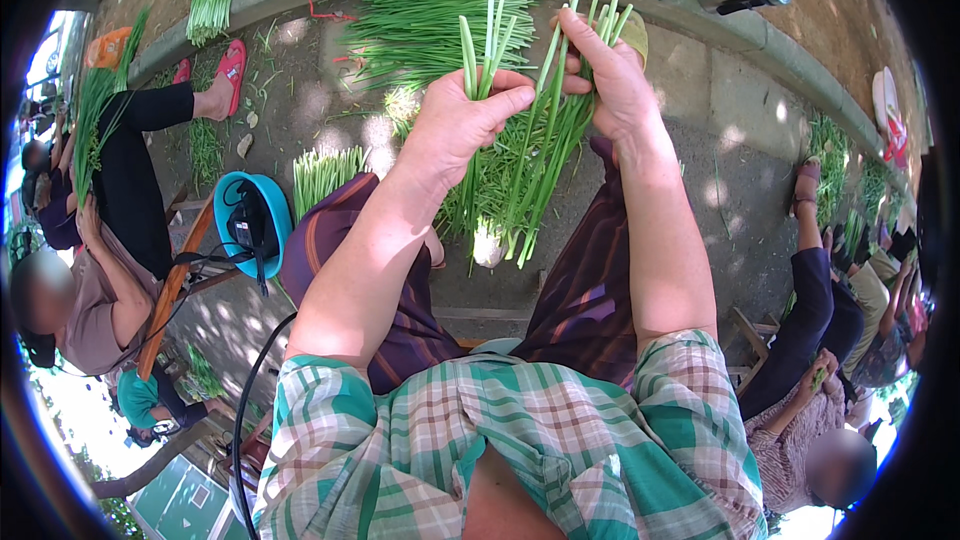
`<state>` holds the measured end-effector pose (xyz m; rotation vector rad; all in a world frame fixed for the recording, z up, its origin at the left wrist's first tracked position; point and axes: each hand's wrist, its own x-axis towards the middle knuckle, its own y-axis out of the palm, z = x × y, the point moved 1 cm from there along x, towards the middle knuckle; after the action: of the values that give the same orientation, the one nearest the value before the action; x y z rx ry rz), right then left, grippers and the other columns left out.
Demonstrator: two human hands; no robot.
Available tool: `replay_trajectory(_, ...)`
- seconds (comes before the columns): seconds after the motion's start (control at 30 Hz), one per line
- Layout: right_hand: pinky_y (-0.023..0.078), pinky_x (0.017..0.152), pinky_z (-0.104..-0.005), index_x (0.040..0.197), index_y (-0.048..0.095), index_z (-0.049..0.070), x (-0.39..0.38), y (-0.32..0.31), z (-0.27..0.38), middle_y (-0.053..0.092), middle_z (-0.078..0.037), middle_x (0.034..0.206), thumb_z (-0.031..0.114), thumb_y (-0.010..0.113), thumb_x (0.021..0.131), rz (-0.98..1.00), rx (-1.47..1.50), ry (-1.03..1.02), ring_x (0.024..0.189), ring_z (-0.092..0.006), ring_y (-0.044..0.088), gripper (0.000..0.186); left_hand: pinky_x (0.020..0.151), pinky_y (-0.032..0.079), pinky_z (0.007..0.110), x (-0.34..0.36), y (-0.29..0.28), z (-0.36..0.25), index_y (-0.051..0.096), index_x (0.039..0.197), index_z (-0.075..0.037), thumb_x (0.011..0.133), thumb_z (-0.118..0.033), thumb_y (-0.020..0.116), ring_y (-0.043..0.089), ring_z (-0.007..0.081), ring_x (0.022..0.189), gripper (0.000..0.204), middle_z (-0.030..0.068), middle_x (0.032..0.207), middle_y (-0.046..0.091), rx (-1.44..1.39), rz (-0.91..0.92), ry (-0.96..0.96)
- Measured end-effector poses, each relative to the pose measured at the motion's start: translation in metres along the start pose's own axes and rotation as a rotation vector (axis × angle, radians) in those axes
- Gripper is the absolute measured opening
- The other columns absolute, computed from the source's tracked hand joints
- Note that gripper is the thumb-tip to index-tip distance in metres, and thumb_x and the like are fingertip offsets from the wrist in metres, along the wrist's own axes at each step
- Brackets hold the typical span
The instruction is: The person sorts long green stems by hand, picking through a bunch to remove individual strands and placing the stems into a separate pile on the ground while sitting outdoors.
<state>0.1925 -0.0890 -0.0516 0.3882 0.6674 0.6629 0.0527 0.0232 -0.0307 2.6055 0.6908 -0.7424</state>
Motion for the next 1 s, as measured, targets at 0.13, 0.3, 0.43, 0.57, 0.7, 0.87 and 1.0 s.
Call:
replay_trajectory(0.13, 0.031, 0.048, -0.0172, 0.097, 0.063, 0.004, -0.001, 0.0, -0.002, 0.051, 0.004, 0.073, 0.029, 0.062, 0.094, 0.048, -0.038, -0.011, 0.06, -0.003, 0.041, 0.025, 0.048, 0.032, 0.018, 0.002, -0.001, 0.001, 0.068, 0.099, -0.003, 0.086, -0.017, 0.071, 0.046, 0.0028, 0.057, 0.019, -0.0007, 0.078, 0.063, -0.094, 0.087, -0.015)
replay_trajectory(0.3, 0.039, 0.053, -0.0215, 0.096, 0.063, 0.004, -0.001, 0.003, -0.002, 0.056, 0.001, 0.077, 0.035, 0.057, 0.097, -0.09, -0.146, -0.076, 0.063, -0.007, 0.049, 0.031, 0.049, 0.034, 0.017, 0.001, -0.003, -0.004, 0.067, 0.103, -0.004, 0.093, -0.026, 0.062, 0.048, 0.0028, 0.06, 0.024, 0.0014, 0.084, 0.065, -0.145, 0.149, -0.057)
replay_trajectory(0.43, 0.046, 0.058, -0.0247, 0.095, 0.061, 0.004, 0.001, 0.001, -0.005, 0.059, -0.001, 0.081, 0.037, 0.054, 0.098, -0.078, -0.127, -0.101, 0.069, -0.011, 0.056, 0.034, 0.049, 0.034, 0.017, 0.002, -0.004, -0.006, 0.066, 0.105, -0.004, 0.095, -0.027, 0.06, 0.048, 0.0029, 0.061, 0.026, 0.0015, 0.084, 0.065, -0.17, 0.181, -0.042)
replay_trajectory(0.57, 0.048, 0.058, -0.0254, 0.095, 0.059, 0.003, -0.003, 0.01, -0.003, 0.059, -0.002, 0.08, 0.038, 0.052, 0.098, -0.095, -0.097, -0.091, 0.068, -0.0115, 0.057, 0.036, 0.049, 0.034, 0.018, 0.0, -0.004, -0.009, 0.066, 0.104, -0.004, 0.095, -0.027, 0.059, 0.048, 0.003, 0.06, 0.026, 0.0012, 0.083, 0.064, -0.187, 0.176, -0.027)
replay_trajectory(0.7, 0.045, 0.055, -0.0241, 0.093, 0.058, 0.003, 0.001, 0.002, -0.007, 0.059, -0.002, 0.078, 0.039, 0.053, 0.098, -0.005, -0.051, -0.008, 0.064, -0.0093, 0.055, 0.037, 0.049, 0.034, 0.018, 0.003, -0.005, -0.007, 0.066, 0.104, -0.003, 0.095, -0.027, 0.059, 0.048, 0.0032, 0.06, 0.026, 0.0011, 0.082, 0.064, -0.2, 0.173, -0.008)
replay_trajectory(0.87, 0.04, 0.051, -0.0221, 0.094, 0.061, 0.003, -0.003, 0.004, -0.008, 0.059, 0.0, 0.072, 0.038, 0.057, 0.096, 0.17, -0.053, 0.118, 0.06, -0.0064, 0.052, 0.036, 0.048, 0.033, 0.018, 0.005, -0.005, -0.006, 0.067, 0.103, -0.003, 0.095, -0.026, 0.06, 0.047, 0.0031, 0.059, 0.025, 0.0007, 0.081, 0.064, -0.203, 0.167, 0.007)
replay_trajectory(1.0, 0.037, 0.049, -0.0206, 0.095, 0.067, 0.002, -0.013, 0.017, -0.006, 0.06, 0.0, 0.069, 0.035, 0.062, 0.093, 0.2, -0.194, 0.186, 0.057, -0.0051, 0.05, 0.034, 0.047, 0.033, 0.017, 0.003, -0.003, -0.008, 0.068, 0.099, -0.004, 0.094, -0.024, 0.062, 0.047, 0.0022, 0.057, 0.022, -0.0006, 0.079, 0.064, -0.176, 0.185, 0.016)
